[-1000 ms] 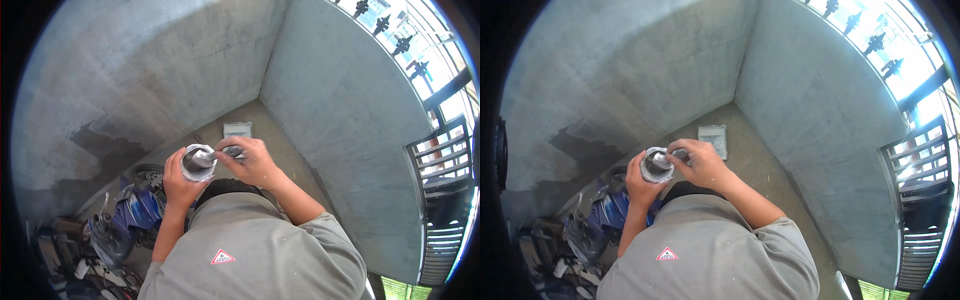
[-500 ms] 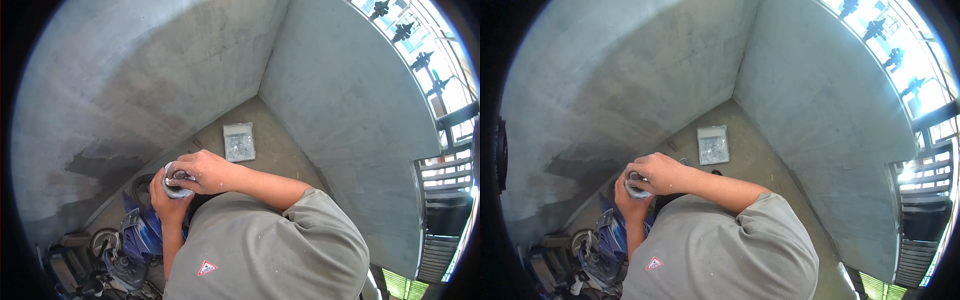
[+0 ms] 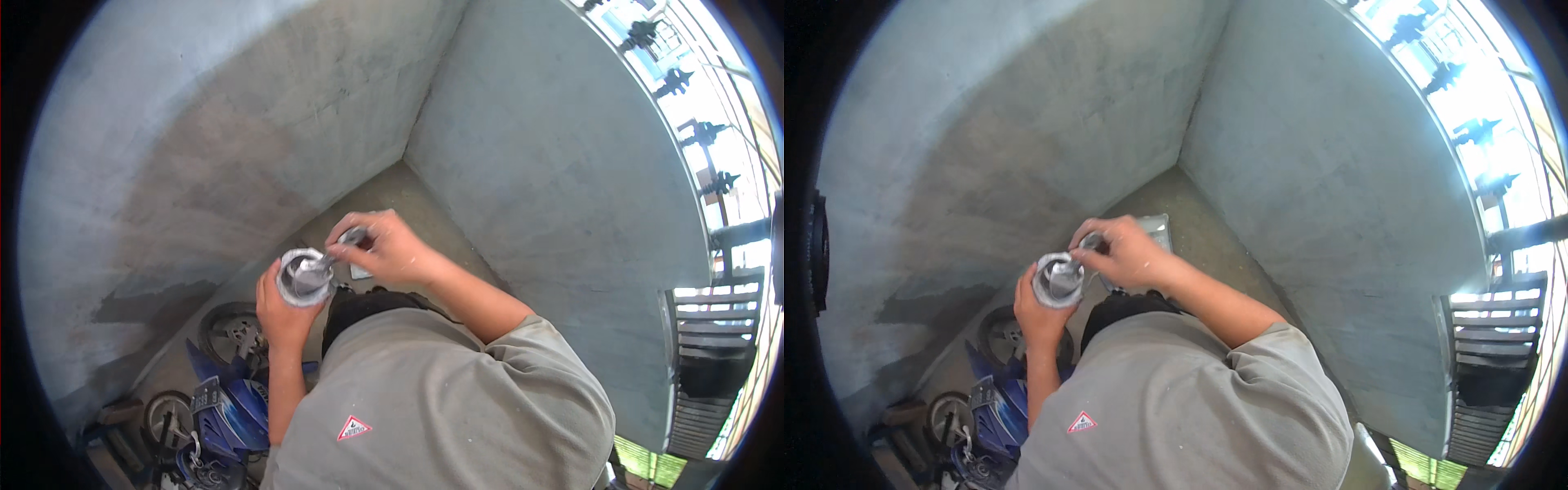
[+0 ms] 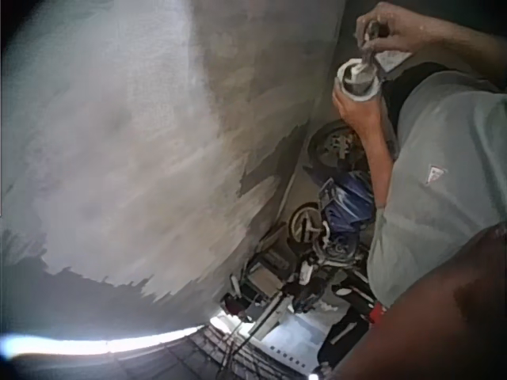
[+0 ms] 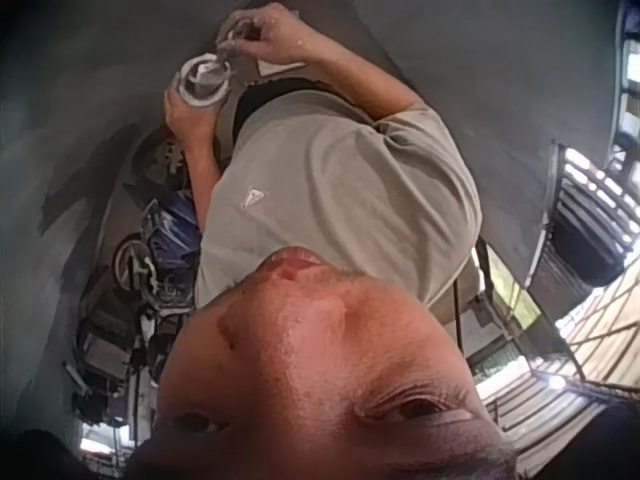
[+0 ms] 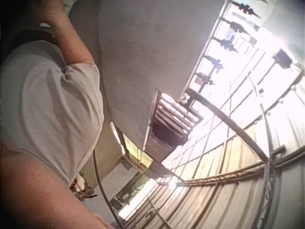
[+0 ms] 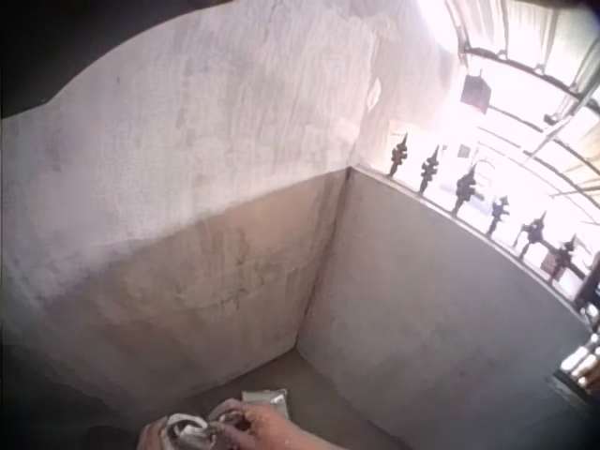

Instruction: The person paints wall edges using a paintbrush dipped in a container, pours paint from a paint tray into the container, and paints spots on another wall with the brush.

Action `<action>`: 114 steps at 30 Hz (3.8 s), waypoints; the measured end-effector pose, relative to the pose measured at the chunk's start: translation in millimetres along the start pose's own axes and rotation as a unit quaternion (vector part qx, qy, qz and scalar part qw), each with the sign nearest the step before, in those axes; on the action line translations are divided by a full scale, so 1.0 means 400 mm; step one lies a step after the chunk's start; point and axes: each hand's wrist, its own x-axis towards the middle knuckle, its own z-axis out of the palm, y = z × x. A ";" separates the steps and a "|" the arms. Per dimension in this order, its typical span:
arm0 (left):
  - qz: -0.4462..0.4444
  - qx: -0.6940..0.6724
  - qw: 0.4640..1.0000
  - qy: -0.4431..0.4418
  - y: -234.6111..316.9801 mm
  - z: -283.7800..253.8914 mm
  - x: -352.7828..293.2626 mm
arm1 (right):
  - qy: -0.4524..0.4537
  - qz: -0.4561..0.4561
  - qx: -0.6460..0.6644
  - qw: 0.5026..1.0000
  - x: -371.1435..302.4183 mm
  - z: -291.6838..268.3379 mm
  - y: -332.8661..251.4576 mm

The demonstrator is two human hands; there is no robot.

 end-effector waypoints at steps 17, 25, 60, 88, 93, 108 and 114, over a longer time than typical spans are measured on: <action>0.244 -0.196 0.950 -0.006 -0.052 0.024 0.307 | -0.015 -0.121 -0.326 0.937 0.255 -0.008 -0.171; 0.203 -0.144 0.968 -0.030 -0.050 -0.002 0.358 | 0.151 -0.161 -0.260 0.940 0.182 -0.031 -0.209; -0.094 0.100 0.988 -0.078 -0.036 0.611 0.535 | 0.007 0.352 0.135 0.926 0.115 -0.752 0.523; -0.204 0.191 0.959 -0.040 -0.193 0.541 0.443 | 0.485 0.260 -0.115 0.827 0.435 -0.679 1.534; -0.223 0.188 0.956 -0.042 -0.222 0.538 0.436 | 0.552 0.166 -0.101 0.811 0.390 -0.668 1.376; -0.247 0.201 0.947 -0.040 -0.249 0.538 0.406 | 0.427 0.470 -0.081 0.768 0.506 -0.582 1.708; -0.241 0.179 0.953 -0.040 -0.218 0.538 0.412 | 0.149 0.427 -0.314 0.835 0.556 -0.663 1.741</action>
